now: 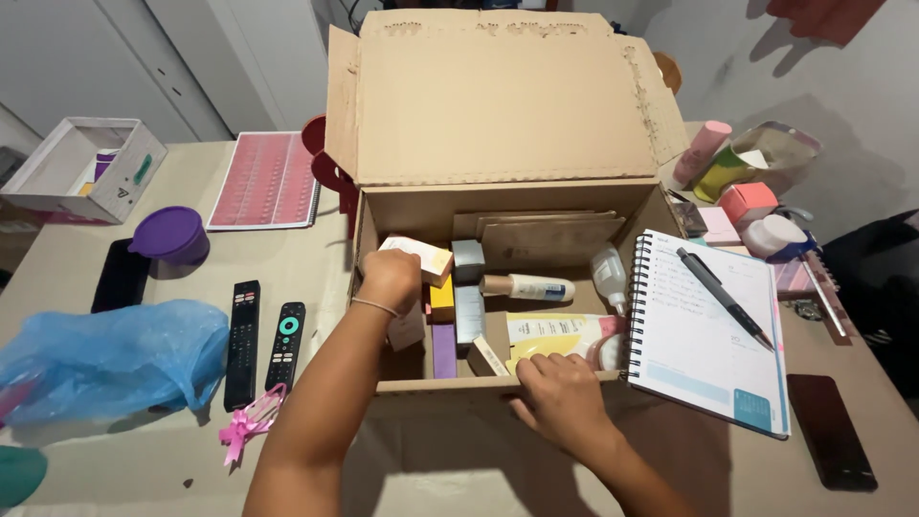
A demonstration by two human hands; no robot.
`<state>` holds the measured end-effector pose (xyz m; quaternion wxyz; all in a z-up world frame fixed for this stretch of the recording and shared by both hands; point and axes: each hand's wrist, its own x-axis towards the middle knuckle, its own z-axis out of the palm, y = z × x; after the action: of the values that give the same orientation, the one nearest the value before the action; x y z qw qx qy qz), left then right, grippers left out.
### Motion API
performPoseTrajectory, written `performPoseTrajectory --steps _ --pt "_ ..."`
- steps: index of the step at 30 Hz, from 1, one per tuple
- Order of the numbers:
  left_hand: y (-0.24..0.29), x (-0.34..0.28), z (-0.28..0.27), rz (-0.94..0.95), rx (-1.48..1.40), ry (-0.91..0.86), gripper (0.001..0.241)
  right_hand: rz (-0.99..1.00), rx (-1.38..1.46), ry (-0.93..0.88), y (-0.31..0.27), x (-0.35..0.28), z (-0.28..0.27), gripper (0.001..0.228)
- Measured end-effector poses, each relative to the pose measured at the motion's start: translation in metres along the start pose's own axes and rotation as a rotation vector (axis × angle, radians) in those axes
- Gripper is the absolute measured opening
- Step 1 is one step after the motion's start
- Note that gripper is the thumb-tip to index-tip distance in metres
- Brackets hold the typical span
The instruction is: The person unpacks various cosmetic and skincare items from a cardboard box, including boxes and jars. They handle each item, read the labels, and write down information in a notebook using a pen. The items are then placed on the table or back into the box.
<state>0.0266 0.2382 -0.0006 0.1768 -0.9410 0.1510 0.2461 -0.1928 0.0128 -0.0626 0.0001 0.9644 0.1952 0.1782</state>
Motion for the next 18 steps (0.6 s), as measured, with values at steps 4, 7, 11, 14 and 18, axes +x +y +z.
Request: performPoseTrajectory --steps 4,7,11,14,18 --pt "0.015 0.038 0.021 -0.043 -0.091 -0.069 0.065 0.008 0.041 -0.005 -0.001 0.000 -0.003 0.049" --pt "0.025 0.022 0.017 0.064 -0.034 -0.021 0.075 0.004 0.018 0.004 -0.001 0.000 0.000 0.049" --pt "0.034 0.034 0.023 0.000 0.019 0.082 0.072 0.009 0.056 0.039 -0.001 0.000 0.000 0.052" --pt "0.041 0.062 0.041 -0.021 0.021 0.258 0.037 0.009 0.047 0.015 -0.001 0.000 0.001 0.052" --pt "0.048 0.094 0.067 0.293 -0.034 0.497 0.027 0.001 0.040 0.043 -0.004 0.000 -0.005 0.060"
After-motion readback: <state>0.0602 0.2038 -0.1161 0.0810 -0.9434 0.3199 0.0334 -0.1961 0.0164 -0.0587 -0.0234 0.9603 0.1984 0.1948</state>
